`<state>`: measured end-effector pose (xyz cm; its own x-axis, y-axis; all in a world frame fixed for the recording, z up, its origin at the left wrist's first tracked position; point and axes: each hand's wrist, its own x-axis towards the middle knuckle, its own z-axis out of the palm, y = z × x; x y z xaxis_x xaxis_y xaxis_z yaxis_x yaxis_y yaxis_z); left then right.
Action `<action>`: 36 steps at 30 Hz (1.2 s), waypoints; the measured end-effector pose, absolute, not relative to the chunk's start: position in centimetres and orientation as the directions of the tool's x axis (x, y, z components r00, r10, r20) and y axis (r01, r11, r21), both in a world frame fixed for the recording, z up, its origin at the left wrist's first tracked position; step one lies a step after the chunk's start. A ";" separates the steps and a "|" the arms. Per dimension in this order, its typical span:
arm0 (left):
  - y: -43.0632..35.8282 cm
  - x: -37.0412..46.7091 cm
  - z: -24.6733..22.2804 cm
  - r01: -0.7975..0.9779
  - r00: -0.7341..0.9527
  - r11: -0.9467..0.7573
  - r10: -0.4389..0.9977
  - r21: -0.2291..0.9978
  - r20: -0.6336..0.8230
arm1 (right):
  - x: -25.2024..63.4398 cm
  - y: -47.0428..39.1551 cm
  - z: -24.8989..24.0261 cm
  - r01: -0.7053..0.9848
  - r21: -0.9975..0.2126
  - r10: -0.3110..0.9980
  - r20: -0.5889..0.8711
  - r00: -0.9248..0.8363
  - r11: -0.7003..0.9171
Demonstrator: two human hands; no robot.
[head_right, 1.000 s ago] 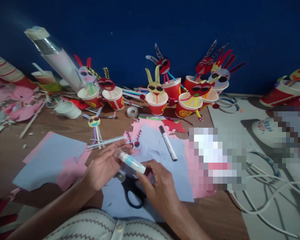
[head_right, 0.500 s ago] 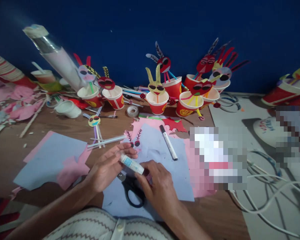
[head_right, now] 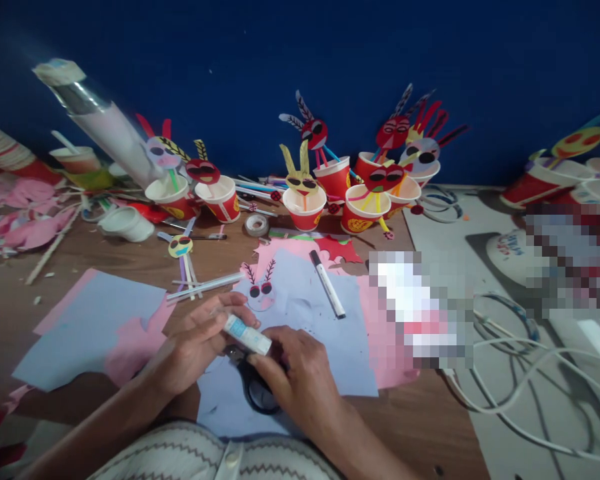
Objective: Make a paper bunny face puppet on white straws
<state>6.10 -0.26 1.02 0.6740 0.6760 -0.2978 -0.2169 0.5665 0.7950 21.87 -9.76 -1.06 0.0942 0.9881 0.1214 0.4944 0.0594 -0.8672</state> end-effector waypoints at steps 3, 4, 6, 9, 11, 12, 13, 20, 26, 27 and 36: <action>1.1 4.9 2.9 -0.140 0.553 0.379 0.796 0.915 -0.245 | 21.9 -9.9 -1.1 0.444 -0.892 0.996 0.093 0.012 0.078; 1.9 4.6 3.5 -0.125 0.487 0.265 0.856 0.956 -0.173 | 22.0 -10.0 -1.1 0.449 -0.889 0.996 0.090 -0.006 0.083; 3.7 4.0 4.4 -0.029 0.353 0.050 0.935 0.998 -0.036 | 22.1 -10.1 -1.3 0.491 -0.867 0.996 0.091 -0.021 0.090; 6.6 3.6 4.6 0.211 0.249 -0.175 0.961 0.962 0.120 | 22.2 -10.1 -1.4 0.569 -0.815 0.994 0.077 -0.072 0.105; 8.2 3.8 4.2 0.323 0.273 -0.251 0.948 0.913 0.164 | 22.1 -10.2 -1.5 0.602 -0.788 0.990 0.070 -0.121 0.129; 8.8 4.0 3.8 0.366 0.298 -0.276 0.940 0.889 0.169 | 22.1 -10.2 -1.5 0.611 -0.779 0.988 0.072 -0.138 0.142; 9.4 4.3 3.4 0.403 0.321 -0.292 0.933 0.867 0.165 | 22.0 -10.2 -1.5 0.617 -0.772 0.986 0.076 -0.149 0.153; 11.4 5.5 1.4 0.518 0.421 -0.362 0.896 0.775 0.138 | 22.0 -10.3 -1.6 0.630 -0.757 0.984 0.100 -0.146 0.171; 11.8 5.4 1.1 0.521 0.419 -0.386 0.893 0.761 0.166 | 22.1 -10.1 -1.1 0.598 -0.783 0.984 0.115 -0.133 0.172; 11.8 5.5 1.0 0.507 0.419 -0.393 0.890 0.767 0.179 | 22.1 -10.0 -1.1 0.594 -0.786 0.984 0.114 -0.134 0.171; 11.5 5.6 0.9 0.520 0.385 -0.405 0.897 0.752 0.216 | 22.1 -10.0 -1.3 0.595 -0.787 0.986 0.106 -0.129 0.162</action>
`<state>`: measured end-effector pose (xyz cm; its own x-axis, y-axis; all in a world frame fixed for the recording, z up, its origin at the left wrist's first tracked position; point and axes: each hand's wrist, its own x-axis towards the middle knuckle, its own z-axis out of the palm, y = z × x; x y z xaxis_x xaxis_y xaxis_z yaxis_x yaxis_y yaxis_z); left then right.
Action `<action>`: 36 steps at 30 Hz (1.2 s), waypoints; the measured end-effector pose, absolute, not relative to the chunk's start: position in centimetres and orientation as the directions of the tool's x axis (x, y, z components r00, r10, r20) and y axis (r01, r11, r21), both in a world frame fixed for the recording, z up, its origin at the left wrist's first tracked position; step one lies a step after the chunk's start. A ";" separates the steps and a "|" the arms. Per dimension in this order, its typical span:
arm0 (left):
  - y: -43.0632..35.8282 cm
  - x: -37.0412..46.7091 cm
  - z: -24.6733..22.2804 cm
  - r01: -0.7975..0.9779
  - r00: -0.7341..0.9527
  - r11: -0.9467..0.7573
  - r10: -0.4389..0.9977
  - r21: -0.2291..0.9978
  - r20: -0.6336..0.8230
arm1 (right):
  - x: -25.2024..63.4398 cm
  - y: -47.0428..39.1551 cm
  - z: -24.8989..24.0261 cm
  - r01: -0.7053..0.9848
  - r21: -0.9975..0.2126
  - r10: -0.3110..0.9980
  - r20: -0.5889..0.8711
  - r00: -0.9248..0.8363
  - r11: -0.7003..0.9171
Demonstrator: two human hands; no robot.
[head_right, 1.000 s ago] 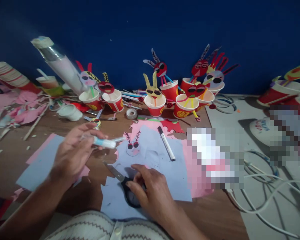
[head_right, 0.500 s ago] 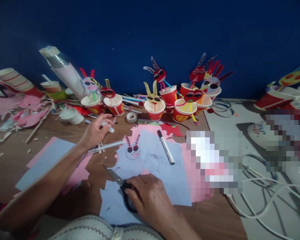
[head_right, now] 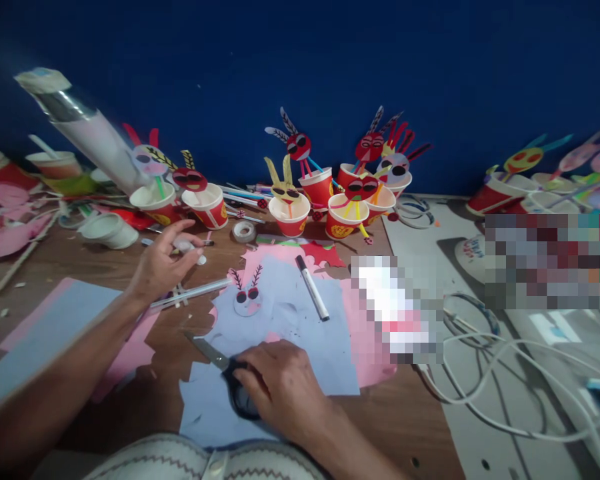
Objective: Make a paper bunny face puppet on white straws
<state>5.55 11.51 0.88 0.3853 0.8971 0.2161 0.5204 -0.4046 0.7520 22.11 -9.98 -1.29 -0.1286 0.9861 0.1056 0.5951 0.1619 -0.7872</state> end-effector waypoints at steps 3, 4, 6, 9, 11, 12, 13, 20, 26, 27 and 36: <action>11.7 5.3 0.8 0.536 0.363 -0.393 0.906 0.747 0.217 | 22.1 -10.0 -1.3 0.597 -0.785 0.986 0.110 -0.126 0.164; 11.7 5.2 0.8 0.539 0.357 -0.387 0.909 0.748 0.213 | 22.1 -10.0 -1.3 0.597 -0.785 0.986 0.111 -0.127 0.165; 11.6 5.1 0.8 0.544 0.356 -0.375 0.913 0.751 0.198 | 22.1 -9.9 -1.4 0.596 -0.786 0.985 0.113 -0.128 0.167; 11.6 4.9 0.7 0.539 0.355 -0.363 0.916 0.760 0.186 | 22.1 -9.9 -1.4 0.595 -0.786 0.985 0.114 -0.132 0.171; 11.7 4.9 0.4 0.531 0.349 -0.359 0.918 0.767 0.189 | 22.1 -9.9 -1.4 0.598 -0.783 0.984 0.116 -0.132 0.173; 11.8 4.9 0.3 0.529 0.346 -0.360 0.918 0.769 0.193 | 22.1 -9.9 -1.4 0.599 -0.782 0.984 0.119 -0.132 0.174; 11.9 4.8 0.2 0.528 0.345 -0.363 0.918 0.768 0.197 | 22.1 -9.9 -1.5 0.600 -0.780 0.984 0.121 -0.130 0.175; 10.2 3.7 2.7 0.587 0.359 -0.519 0.855 0.621 0.376 | 22.2 -9.9 -1.7 0.602 -0.781 0.985 0.113 -0.127 0.167; 3.8 2.7 3.0 0.415 0.611 -0.750 0.649 0.515 0.453 | 22.5 -10.0 -0.5 0.621 -0.759 0.981 0.161 -0.110 0.194; 3.1 2.8 2.4 0.340 0.711 -0.769 0.587 0.541 0.388 | 22.6 -10.0 -0.1 0.632 -0.749 0.980 0.167 -0.107 0.197; 2.3 3.8 -0.5 0.238 0.877 -0.713 0.450 0.660 0.169 | 24.2 -7.5 0.3 0.836 -0.523 0.974 0.219 -0.060 0.169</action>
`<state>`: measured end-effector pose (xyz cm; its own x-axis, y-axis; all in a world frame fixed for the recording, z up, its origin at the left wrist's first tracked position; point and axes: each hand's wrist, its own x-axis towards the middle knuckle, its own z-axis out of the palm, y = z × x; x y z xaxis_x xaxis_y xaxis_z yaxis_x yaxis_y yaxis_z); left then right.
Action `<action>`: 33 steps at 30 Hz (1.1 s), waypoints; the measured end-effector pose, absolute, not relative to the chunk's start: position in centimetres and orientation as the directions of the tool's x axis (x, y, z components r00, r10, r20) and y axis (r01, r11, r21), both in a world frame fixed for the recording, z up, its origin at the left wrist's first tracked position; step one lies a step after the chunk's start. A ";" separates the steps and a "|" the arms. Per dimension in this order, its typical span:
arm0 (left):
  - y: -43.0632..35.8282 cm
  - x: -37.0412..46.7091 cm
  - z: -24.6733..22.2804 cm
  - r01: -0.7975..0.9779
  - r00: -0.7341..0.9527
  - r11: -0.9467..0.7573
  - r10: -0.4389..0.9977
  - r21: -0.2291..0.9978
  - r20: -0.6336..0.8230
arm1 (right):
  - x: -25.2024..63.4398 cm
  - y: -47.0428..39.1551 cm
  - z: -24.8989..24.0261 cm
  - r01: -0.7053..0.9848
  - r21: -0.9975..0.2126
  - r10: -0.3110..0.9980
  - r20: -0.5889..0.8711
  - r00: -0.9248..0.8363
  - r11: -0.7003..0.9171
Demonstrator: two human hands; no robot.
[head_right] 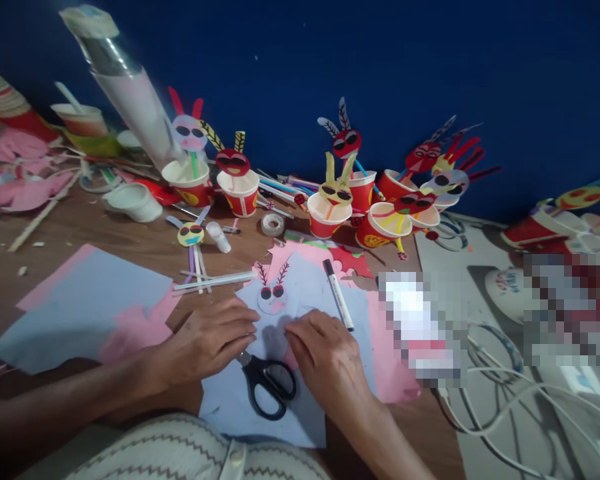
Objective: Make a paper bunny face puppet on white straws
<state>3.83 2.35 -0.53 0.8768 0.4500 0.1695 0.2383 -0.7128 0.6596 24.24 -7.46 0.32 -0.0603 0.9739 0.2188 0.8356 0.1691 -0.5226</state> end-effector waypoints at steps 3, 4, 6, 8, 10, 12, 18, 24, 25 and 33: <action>2.5 3.7 -1.1 0.234 0.855 -0.698 0.479 0.676 0.199 | 24.6 -6.0 -0.3 0.898 -0.391 0.965 0.236 -0.114 0.201; 2.5 3.6 -1.3 0.237 0.849 -0.706 0.485 0.668 0.211 | 24.7 -5.6 -0.5 0.908 -0.367 0.967 0.224 -0.124 0.202; 2.6 3.6 -1.7 0.232 0.844 -0.727 0.481 0.647 0.238 | 24.9 -4.9 -0.7 0.911 -0.364 0.973 0.190 -0.130 0.193; 2.5 3.6 -2.0 0.217 0.847 -0.736 0.469 0.642 0.251 | 25.0 -4.5 -0.8 0.904 -0.386 0.979 0.159 -0.130 0.183; 2.4 3.7 -2.2 0.209 0.853 -0.724 0.464 0.658 0.240 | 25.0 -4.2 -0.9 0.897 -0.404 0.982 0.139 -0.130 0.176; 2.3 3.8 -2.3 0.211 0.856 -0.709 0.466 0.673 0.222 | 25.0 -4.2 -1.0 0.897 -0.408 0.984 0.122 -0.129 0.168; 2.2 4.1 -2.0 0.270 0.882 -0.808 0.426 0.524 0.203 | 24.6 -4.1 -1.2 0.903 -0.422 0.996 0.047 -0.071 0.084; 2.1 4.3 -1.8 0.292 0.882 -0.860 0.411 0.418 0.232 | 24.0 -3.3 -0.8 0.923 -0.385 1.000 0.012 -0.020 0.024; 2.1 4.4 -1.8 0.291 0.881 -0.864 0.409 0.412 0.237 | 24.0 -3.2 -0.8 0.927 -0.376 1.000 0.005 -0.018 0.018; 2.1 4.5 -2.0 0.297 0.883 -0.864 0.411 0.408 0.228 | 23.9 -2.7 -0.5 0.935 -0.352 0.998 -0.062 0.010 -0.032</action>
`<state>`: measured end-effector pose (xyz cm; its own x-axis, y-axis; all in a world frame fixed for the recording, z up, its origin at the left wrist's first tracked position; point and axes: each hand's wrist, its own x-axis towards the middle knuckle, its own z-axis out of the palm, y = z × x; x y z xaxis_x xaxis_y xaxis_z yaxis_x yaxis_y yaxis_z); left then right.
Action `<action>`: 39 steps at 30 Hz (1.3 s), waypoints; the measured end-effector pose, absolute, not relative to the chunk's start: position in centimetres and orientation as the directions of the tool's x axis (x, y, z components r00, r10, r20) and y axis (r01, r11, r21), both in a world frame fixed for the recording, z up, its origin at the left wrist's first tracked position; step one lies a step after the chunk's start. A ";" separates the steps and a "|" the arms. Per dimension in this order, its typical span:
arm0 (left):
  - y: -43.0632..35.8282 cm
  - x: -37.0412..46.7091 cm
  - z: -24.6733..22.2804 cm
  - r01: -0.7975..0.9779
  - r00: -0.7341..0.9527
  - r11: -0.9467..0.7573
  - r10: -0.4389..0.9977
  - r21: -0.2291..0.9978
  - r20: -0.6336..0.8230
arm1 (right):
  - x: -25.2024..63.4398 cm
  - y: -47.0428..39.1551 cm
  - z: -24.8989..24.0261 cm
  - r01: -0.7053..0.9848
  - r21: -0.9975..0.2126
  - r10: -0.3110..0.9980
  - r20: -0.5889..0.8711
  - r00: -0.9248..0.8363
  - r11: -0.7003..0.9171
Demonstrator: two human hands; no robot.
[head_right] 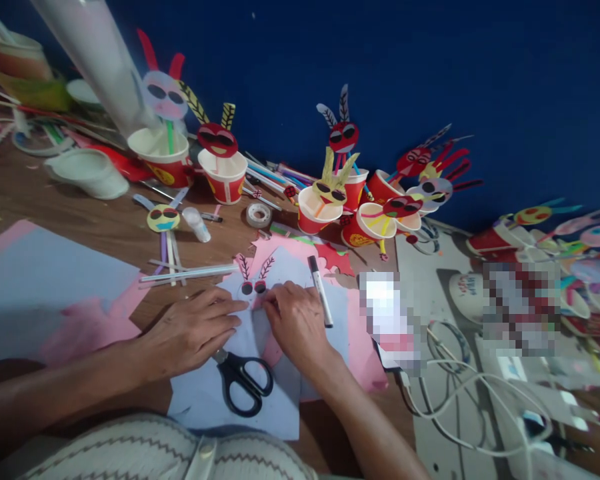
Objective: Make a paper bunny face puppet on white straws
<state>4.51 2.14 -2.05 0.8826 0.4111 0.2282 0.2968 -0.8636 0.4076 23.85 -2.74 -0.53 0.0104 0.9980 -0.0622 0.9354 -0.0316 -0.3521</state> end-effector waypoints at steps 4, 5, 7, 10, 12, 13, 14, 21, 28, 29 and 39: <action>2.1 4.5 -2.0 0.304 0.886 -0.862 0.412 0.406 0.213 | 23.7 -2.8 -0.3 0.934 -0.356 0.999 -0.049 0.008 -0.025; 2.1 4.5 -1.9 0.304 0.887 -0.863 0.410 0.403 0.210 | 23.6 -2.9 -0.3 0.932 -0.363 0.999 -0.042 0.007 -0.022; 2.2 4.5 -1.9 0.304 0.889 -0.868 0.407 0.393 0.211 | 23.7 -3.1 -0.4 0.924 -0.382 1.000 -0.024 0.007 -0.016; 2.1 4.5 -2.0 0.306 0.887 -0.874 0.406 0.378 0.220 | 24.0 -3.3 -0.7 0.908 -0.419 1.000 0.000 0.019 -0.017; 2.1 4.4 -2.1 0.308 0.886 -0.876 0.406 0.371 0.224 | 24.2 -3.5 -0.8 0.900 -0.435 0.999 0.013 0.038 -0.029; 2.1 4.4 -2.1 0.309 0.887 -0.876 0.406 0.369 0.220 | 24.3 -3.5 -0.8 0.898 -0.439 0.999 0.016 0.045 -0.033; 2.1 4.4 -2.1 0.311 0.889 -0.876 0.406 0.369 0.213 | 24.3 -3.6 -0.8 0.897 -0.440 0.999 0.016 0.049 -0.037; 2.0 4.3 -1.9 0.323 0.893 -0.872 0.410 0.367 0.187 | 24.0 -3.2 -0.4 0.892 -0.450 0.999 -0.033 0.032 -0.044; 2.0 4.3 -1.9 0.329 0.893 -0.863 0.416 0.383 0.172 | 24.0 -3.1 -0.5 0.907 -0.417 0.999 -0.025 0.046 -0.053; 2.0 4.3 -1.9 0.331 0.893 -0.862 0.418 0.384 0.169 | 24.0 -3.2 -0.5 0.908 -0.416 0.999 -0.019 0.049 -0.053; 2.1 4.2 -1.9 0.313 0.888 -0.855 0.418 0.415 0.192 | 24.0 -3.9 0.1 0.844 -0.534 0.999 -0.036 0.041 -0.054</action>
<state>4.22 2.10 -1.95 0.8881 0.4178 0.1917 0.3125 -0.8546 0.4148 23.97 -3.92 0.09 0.0411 0.9985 -0.0361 0.8438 -0.0541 -0.5340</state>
